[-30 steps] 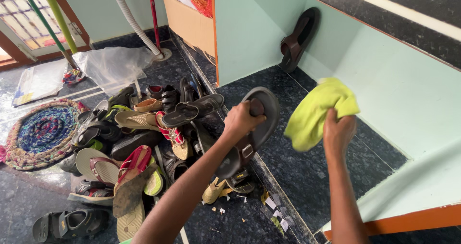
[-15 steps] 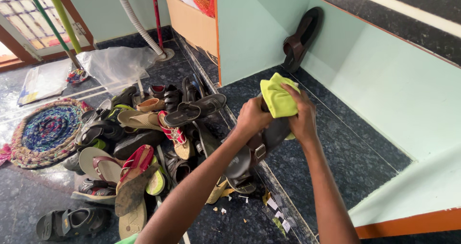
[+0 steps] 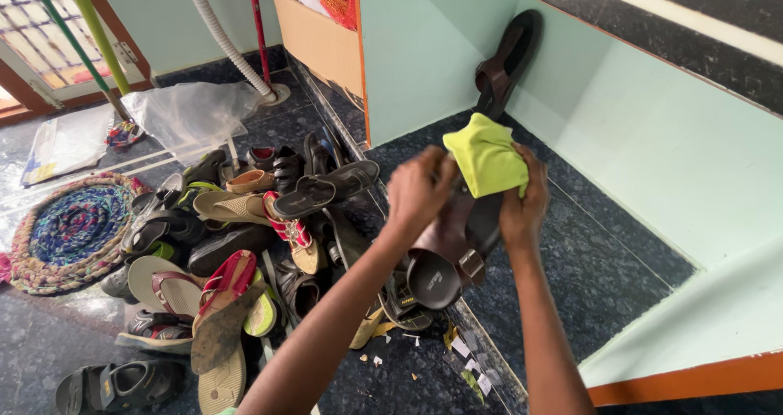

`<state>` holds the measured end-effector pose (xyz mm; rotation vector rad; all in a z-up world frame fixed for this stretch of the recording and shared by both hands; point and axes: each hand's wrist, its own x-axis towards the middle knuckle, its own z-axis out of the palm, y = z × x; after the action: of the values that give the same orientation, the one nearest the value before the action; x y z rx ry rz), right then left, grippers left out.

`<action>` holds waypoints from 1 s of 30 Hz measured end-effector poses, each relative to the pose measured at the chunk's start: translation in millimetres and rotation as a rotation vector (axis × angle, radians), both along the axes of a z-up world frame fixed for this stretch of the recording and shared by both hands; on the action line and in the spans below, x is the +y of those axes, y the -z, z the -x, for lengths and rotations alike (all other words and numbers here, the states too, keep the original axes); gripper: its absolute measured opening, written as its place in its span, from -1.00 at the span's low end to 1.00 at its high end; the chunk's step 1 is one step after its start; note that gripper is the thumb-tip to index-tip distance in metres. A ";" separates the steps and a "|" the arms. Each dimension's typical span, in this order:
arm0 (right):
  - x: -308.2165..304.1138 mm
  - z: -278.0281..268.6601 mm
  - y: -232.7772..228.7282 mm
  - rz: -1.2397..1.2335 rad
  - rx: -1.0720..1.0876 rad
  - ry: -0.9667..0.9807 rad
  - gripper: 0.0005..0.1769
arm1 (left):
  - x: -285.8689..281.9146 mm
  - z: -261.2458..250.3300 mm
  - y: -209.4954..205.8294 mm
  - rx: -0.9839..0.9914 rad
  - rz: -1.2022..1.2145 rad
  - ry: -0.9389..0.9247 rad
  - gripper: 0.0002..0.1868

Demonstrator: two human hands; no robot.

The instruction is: The person wipes a brown sandal with a yellow cloth, cleaning the upper strap, the sole, and the interior. After finishing the first sandal, they place it on the floor and pick up a second black sandal to begin wiping it in the same manner.

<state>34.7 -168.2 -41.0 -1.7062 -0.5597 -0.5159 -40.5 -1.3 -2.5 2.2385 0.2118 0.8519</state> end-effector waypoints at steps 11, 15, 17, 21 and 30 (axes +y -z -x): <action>0.2 15.0 -51.4 0.011 -0.208 -0.228 -0.64 | 29.3 -33.5 27.9 0.035 0.322 0.303 -0.62; -0.2 12.1 -50.4 -0.014 -0.213 -0.214 -0.66 | 11.2 -25.7 21.3 -0.246 0.634 0.317 -0.60; -7.8 8.5 -41.9 0.023 -0.191 -0.146 -0.67 | 11.9 -22.2 11.5 -0.278 0.699 0.271 -0.59; -12.2 9.0 -8.5 0.056 -0.153 -0.135 -0.75 | 29.9 -26.2 3.2 -0.387 1.102 0.218 -0.69; -49.6 -21.7 39.5 0.600 0.374 -0.347 -0.66 | 55.9 -22.3 17.9 -0.482 0.960 0.143 -0.64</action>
<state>56.4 -217.9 -80.4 -2.1390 -0.7615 0.2503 -18.1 54.6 -20.4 1.1142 0.1742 0.9195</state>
